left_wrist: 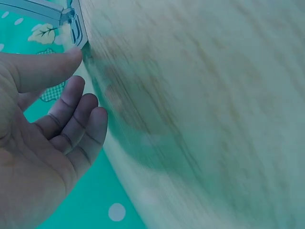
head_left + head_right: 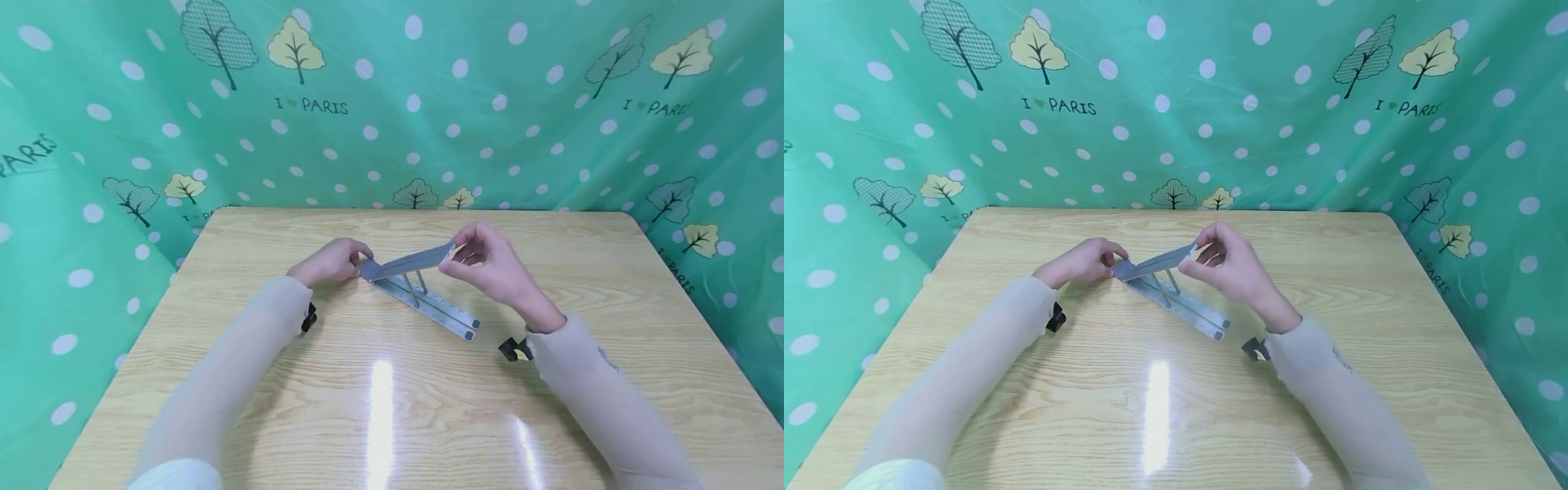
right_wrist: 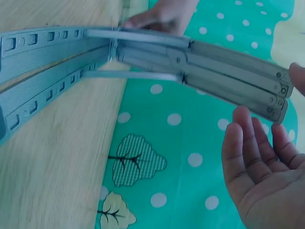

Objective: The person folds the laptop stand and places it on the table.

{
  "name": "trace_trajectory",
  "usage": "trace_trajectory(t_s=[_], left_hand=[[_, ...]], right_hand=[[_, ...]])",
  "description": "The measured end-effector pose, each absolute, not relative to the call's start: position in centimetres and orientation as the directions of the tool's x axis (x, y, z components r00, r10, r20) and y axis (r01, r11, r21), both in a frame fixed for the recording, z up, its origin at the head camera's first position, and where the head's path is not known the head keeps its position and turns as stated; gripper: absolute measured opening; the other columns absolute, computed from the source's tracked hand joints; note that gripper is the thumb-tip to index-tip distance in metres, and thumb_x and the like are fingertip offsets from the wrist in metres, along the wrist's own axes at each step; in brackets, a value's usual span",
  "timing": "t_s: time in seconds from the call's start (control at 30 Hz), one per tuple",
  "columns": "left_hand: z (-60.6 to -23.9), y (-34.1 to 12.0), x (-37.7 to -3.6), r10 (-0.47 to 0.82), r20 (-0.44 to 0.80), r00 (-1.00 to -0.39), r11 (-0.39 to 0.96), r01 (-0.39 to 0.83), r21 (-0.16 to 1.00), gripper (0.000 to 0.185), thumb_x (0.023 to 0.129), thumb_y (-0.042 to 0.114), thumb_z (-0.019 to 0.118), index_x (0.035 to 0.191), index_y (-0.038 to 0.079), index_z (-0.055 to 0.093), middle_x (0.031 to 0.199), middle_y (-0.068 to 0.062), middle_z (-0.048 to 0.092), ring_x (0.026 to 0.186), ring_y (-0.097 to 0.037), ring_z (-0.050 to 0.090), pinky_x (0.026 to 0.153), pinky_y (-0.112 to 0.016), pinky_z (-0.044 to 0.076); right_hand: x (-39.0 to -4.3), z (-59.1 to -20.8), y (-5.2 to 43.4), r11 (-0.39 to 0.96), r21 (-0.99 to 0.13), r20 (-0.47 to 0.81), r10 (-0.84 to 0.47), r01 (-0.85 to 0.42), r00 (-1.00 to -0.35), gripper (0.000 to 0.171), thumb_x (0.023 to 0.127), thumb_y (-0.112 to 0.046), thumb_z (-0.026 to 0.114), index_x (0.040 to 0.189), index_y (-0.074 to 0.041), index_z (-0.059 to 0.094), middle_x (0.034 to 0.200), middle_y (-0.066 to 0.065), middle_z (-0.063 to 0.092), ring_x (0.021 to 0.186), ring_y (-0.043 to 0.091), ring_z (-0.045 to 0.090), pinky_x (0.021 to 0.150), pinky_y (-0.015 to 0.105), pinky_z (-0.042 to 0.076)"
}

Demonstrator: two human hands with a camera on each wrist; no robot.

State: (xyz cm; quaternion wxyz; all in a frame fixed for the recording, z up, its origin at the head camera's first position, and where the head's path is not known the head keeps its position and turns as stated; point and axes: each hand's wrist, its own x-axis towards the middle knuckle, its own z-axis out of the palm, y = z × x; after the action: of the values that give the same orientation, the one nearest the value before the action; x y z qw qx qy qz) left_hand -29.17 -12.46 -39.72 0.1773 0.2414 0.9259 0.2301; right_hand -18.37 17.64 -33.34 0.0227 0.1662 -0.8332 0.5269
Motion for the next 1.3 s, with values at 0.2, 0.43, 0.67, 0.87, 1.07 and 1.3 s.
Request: trace_trajectory(t_s=[0.2, 0.43, 0.67, 0.87, 1.07, 1.3], left_hand=[[-39.4, -11.8, -29.2, 0.519, -0.228, -0.824, 0.788, 0.359, 0.499, 0.055, 0.077, -0.009, 0.059, 0.127, 0.013, 0.060, 0.101, -0.010, 0.060, 0.091, -0.025, 0.055, 0.080, -0.036, 0.048], [-39.7, -12.4, -28.5, 0.505, -0.210, -0.837, 0.777, 0.335, 0.533, 0.056, 0.080, 0.008, 0.072, 0.133, 0.004, 0.052, 0.106, -0.011, 0.057, 0.096, -0.025, 0.053, 0.087, -0.039, 0.047], [-40.3, -13.0, -27.7, 0.487, -0.170, -0.857, 0.764, 0.323, 0.559, 0.064, 0.077, 0.034, 0.079, 0.128, 0.002, 0.056, 0.106, -0.009, 0.059, 0.095, -0.023, 0.053, 0.086, -0.038, 0.047], [-40.5, -12.6, -27.6, 0.501, -0.143, -0.853, 0.753, 0.349, 0.558, 0.055, 0.079, 0.034, 0.078, 0.122, 0.005, 0.062, 0.090, -0.005, 0.059, 0.079, -0.020, 0.050, 0.070, -0.033, 0.044], [-40.5, -12.3, -27.8, 0.501, -0.134, -0.855, 0.765, 0.366, 0.529, 0.053, 0.079, 0.034, 0.078, 0.121, 0.006, 0.063, 0.099, -0.006, 0.061, 0.088, -0.021, 0.053, 0.079, -0.035, 0.047], [-40.4, -12.0, -28.4, 0.539, -0.163, -0.827, 0.754, 0.386, 0.531, 0.054, 0.081, 0.031, 0.077, 0.127, 0.008, 0.060, 0.108, -0.010, 0.061, 0.097, -0.023, 0.055, 0.088, -0.040, 0.048]], right_hand=[[-17.8, -33.3, 17.3, 0.409, -0.866, 0.201, -0.240, -0.286, -0.950, 0.044, 0.079, -0.028, 0.079, 0.106, -0.005, 0.053, 0.101, 0.009, 0.058, 0.087, 0.021, 0.060, 0.082, 0.041, 0.050], [-18.4, -33.1, 18.1, 0.378, -0.877, 0.179, -0.313, -0.295, -0.933, 0.040, 0.083, -0.025, 0.075, 0.111, -0.004, 0.057, 0.108, 0.009, 0.058, 0.090, 0.024, 0.059, 0.081, 0.036, 0.050], [-19.7, -32.9, 18.9, 0.346, -0.898, 0.128, -0.388, -0.273, -0.913, 0.035, 0.089, -0.022, 0.068, 0.119, -0.003, 0.062, 0.109, 0.011, 0.062, 0.087, 0.022, 0.062, 0.076, 0.028, 0.050], [-19.8, -33.1, 18.6, 0.347, -0.898, 0.129, -0.377, -0.270, -0.917, 0.027, 0.087, -0.021, 0.070, 0.109, -0.005, 0.068, 0.103, 0.009, 0.063, 0.084, 0.023, 0.062, 0.074, 0.028, 0.050], [-19.6, -33.1, 18.1, 0.341, -0.899, 0.139, -0.371, -0.274, -0.918, 0.024, 0.086, -0.019, 0.072, 0.105, -0.004, 0.068, 0.100, 0.009, 0.063, 0.084, 0.024, 0.059, 0.072, 0.027, 0.050], [-18.5, -33.0, 17.4, 0.385, -0.894, 0.077, -0.373, -0.229, -0.925, 0.027, 0.086, -0.027, 0.072, 0.104, -0.007, 0.068, 0.099, 0.008, 0.062, 0.083, 0.024, 0.059, 0.069, 0.029, 0.048]])
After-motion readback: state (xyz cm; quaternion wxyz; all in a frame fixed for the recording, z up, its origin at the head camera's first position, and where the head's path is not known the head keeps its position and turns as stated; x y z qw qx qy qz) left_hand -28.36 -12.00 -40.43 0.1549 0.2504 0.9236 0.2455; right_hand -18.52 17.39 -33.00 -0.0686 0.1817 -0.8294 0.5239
